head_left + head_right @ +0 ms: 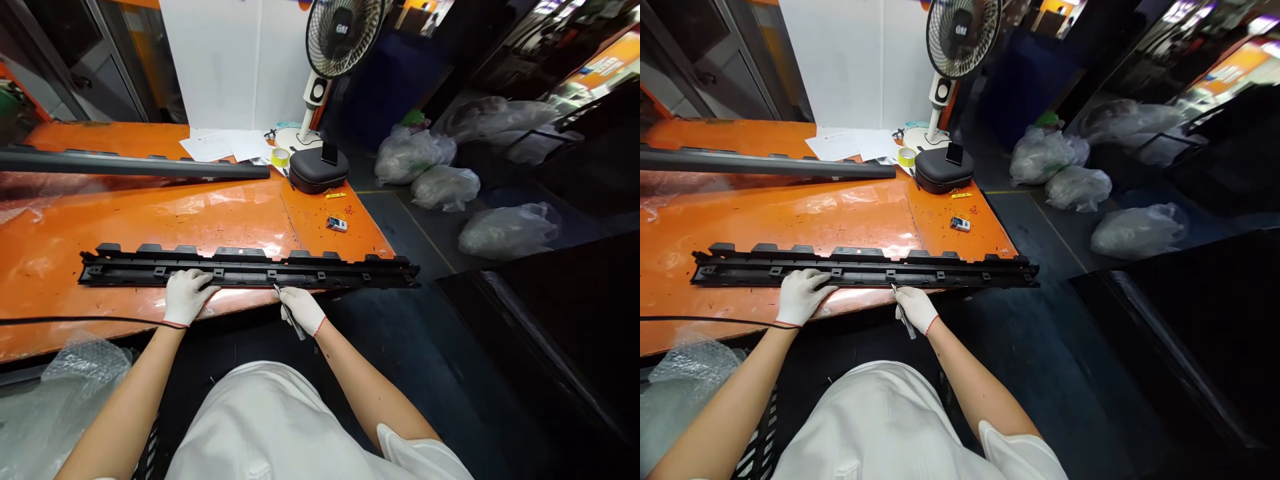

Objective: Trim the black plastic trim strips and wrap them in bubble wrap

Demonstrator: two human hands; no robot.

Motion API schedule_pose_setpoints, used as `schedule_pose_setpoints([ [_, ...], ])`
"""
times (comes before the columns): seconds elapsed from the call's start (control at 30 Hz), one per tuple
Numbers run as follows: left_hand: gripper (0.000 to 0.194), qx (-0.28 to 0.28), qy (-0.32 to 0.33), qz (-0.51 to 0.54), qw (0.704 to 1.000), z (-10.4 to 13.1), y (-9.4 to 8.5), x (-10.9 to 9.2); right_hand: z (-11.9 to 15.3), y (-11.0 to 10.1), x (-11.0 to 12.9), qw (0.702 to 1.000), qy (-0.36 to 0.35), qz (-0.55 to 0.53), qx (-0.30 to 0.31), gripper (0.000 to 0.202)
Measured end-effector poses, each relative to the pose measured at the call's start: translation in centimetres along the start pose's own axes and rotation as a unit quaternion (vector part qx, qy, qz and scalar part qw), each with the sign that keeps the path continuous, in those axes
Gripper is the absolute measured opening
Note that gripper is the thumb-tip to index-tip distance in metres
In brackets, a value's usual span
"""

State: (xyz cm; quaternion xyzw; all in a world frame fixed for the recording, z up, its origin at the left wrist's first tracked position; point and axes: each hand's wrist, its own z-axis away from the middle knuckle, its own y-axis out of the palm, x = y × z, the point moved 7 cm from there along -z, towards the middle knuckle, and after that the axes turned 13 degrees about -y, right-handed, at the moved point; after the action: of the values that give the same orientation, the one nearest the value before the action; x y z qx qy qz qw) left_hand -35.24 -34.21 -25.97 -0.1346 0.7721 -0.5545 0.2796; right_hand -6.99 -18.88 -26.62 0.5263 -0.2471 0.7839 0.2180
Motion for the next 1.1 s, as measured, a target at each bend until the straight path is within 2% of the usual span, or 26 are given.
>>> schedule_pose_setpoints([
  [0.2, 0.039, 0.009, -0.011, 0.020, 1.000, 0.3, 0.1, -0.6, -0.7, 0.1, 0.6, 0.997, -0.013, 0.060, -0.038, 0.026],
  [0.43, 0.038, 0.009, -0.012, 0.019, 1.000, 0.2, 0.0, -0.4, -0.5, -0.9, 0.1, 0.995, 0.002, 0.092, -0.050, 0.029],
  [0.63, 0.039, 0.011, -0.011, 0.030, 0.999, 0.2, 0.3, -0.2, -0.7, -0.7, 0.0, 0.996, 0.000, 0.083, -0.044, 0.028],
  [0.83, 0.038, 0.001, -0.003, 0.025, 1.000, 0.2, 0.3, -0.3, -1.5, -0.8, -1.1, 0.998, -0.004, 0.052, -0.040, 0.026],
  [1.1, 0.039, 0.013, -0.009, 0.020, 1.000, 0.2, 0.4, -0.2, -1.9, -0.2, -0.9, 0.996, -0.024, 0.080, -0.007, 0.037],
])
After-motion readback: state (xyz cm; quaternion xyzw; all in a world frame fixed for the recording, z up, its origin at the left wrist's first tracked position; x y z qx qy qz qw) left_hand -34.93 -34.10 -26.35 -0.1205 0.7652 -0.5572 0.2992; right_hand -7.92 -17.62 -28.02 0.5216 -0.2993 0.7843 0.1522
